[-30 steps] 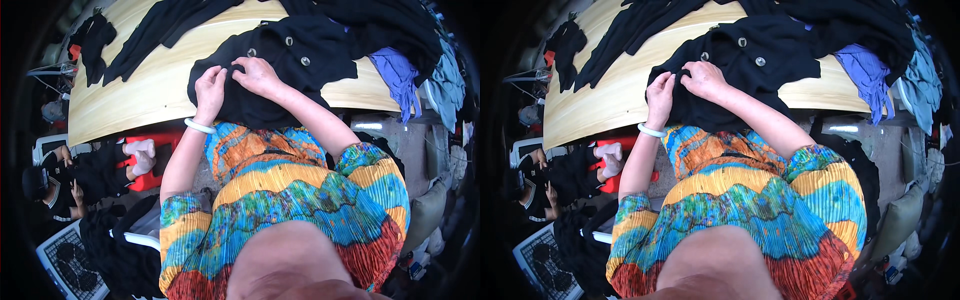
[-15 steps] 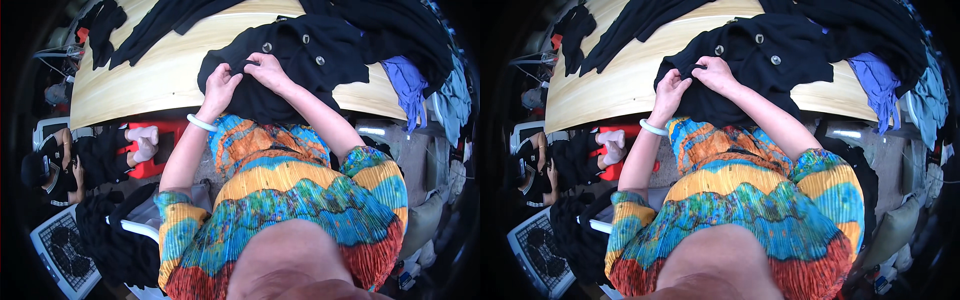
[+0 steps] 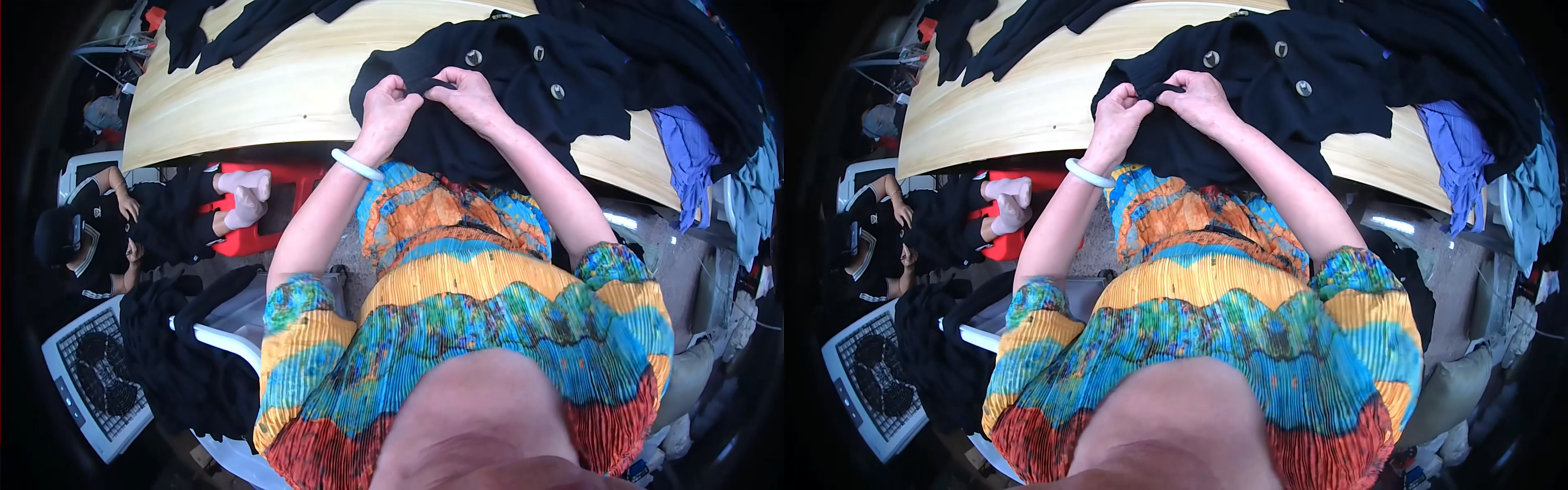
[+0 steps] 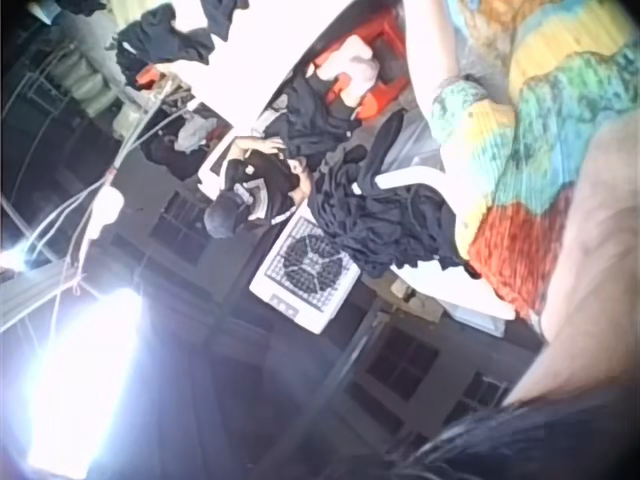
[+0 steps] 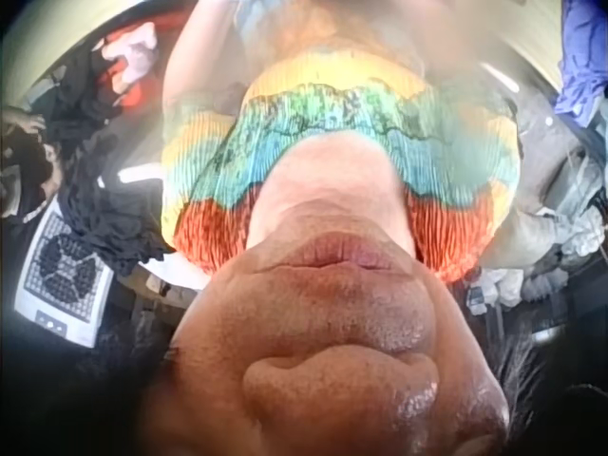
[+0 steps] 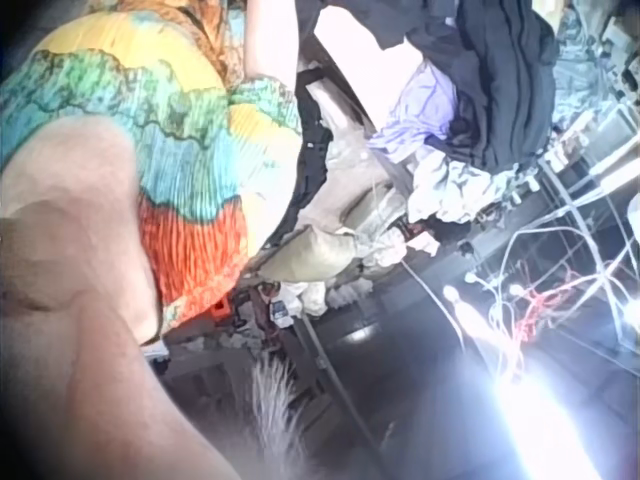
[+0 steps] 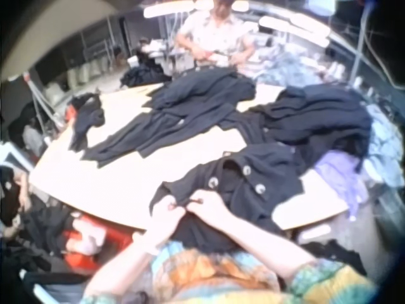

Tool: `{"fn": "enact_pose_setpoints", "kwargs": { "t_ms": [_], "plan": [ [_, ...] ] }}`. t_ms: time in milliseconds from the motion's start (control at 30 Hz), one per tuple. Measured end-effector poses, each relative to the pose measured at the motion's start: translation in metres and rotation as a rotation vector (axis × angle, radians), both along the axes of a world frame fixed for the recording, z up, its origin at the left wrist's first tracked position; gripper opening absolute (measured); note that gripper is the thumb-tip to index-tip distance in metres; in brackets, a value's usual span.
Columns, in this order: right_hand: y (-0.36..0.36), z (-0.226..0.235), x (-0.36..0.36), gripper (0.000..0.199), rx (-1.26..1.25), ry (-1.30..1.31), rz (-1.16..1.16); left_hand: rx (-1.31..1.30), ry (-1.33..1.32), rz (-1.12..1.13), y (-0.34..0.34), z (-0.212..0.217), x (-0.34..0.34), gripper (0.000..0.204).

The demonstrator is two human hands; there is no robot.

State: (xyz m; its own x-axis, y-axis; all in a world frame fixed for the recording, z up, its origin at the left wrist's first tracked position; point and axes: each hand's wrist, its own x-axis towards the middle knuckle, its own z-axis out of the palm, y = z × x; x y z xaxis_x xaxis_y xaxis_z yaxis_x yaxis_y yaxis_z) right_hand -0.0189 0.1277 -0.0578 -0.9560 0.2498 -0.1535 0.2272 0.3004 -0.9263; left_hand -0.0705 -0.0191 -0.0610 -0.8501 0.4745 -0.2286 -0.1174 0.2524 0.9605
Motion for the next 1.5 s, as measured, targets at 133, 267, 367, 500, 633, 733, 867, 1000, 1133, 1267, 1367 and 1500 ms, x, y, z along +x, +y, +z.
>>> {"fn": "enact_pose_setpoints", "kwargs": {
  "t_ms": [133, 267, 367, 500, 633, 733, 867, 1000, 1133, 1267, 1367, 1500],
  "plan": [
    [-0.002, 0.001, -0.002, 0.013, 0.005, 0.003, 0.0, 0.165, 0.133, 0.061, 0.005, -0.008, 0.001, 0.013],
    [-0.001, -0.001, -0.003, 0.016, 0.042, 0.033, 0.015, 0.107, 0.195, 0.033, 0.004, -0.014, -0.002, 0.016],
    [-0.001, 0.0, -0.002, 0.019, 0.062, 0.07, 0.016, 0.217, 0.154, 0.033, 0.002, -0.015, -0.002, 0.017],
    [0.001, 0.004, 0.0, 0.018, 0.04, 0.05, 0.021, 0.216, 0.17, 0.043, 0.001, -0.014, -0.003, 0.019],
    [0.004, 0.008, 0.0, 0.016, 0.006, 0.011, 0.069, 0.243, 0.099, -0.003, -0.003, -0.01, -0.005, 0.019],
    [0.006, 0.011, 0.0, 0.015, -0.109, 0.023, 0.105, 0.249, 0.022, -0.027, -0.008, -0.006, -0.008, 0.017],
    [0.009, 0.017, 0.003, 0.018, -0.151, 0.038, 0.158, 0.283, -0.131, -0.065, -0.014, 0.0, -0.016, 0.015],
    [0.005, 0.019, 0.005, 0.021, -0.267, 0.154, 0.198, 0.478, -0.333, -0.103, -0.019, 0.002, -0.022, 0.013],
    [0.003, 0.015, 0.003, 0.021, -0.208, 0.116, 0.233, 0.442, -0.426, -0.144, -0.024, 0.007, -0.022, 0.015],
    [0.002, 0.01, 0.002, 0.019, -0.104, 0.11, 0.259, 0.221, -0.417, -0.287, -0.03, 0.02, -0.025, 0.014],
    [0.001, 0.009, 0.003, 0.019, 0.014, 0.158, 0.245, 0.201, -0.289, -0.354, -0.033, 0.028, -0.021, 0.014],
    [0.0, 0.01, 0.002, 0.019, 0.037, 0.197, 0.18, -0.001, -0.059, -0.326, -0.026, 0.033, -0.02, 0.019]
  ]
}}
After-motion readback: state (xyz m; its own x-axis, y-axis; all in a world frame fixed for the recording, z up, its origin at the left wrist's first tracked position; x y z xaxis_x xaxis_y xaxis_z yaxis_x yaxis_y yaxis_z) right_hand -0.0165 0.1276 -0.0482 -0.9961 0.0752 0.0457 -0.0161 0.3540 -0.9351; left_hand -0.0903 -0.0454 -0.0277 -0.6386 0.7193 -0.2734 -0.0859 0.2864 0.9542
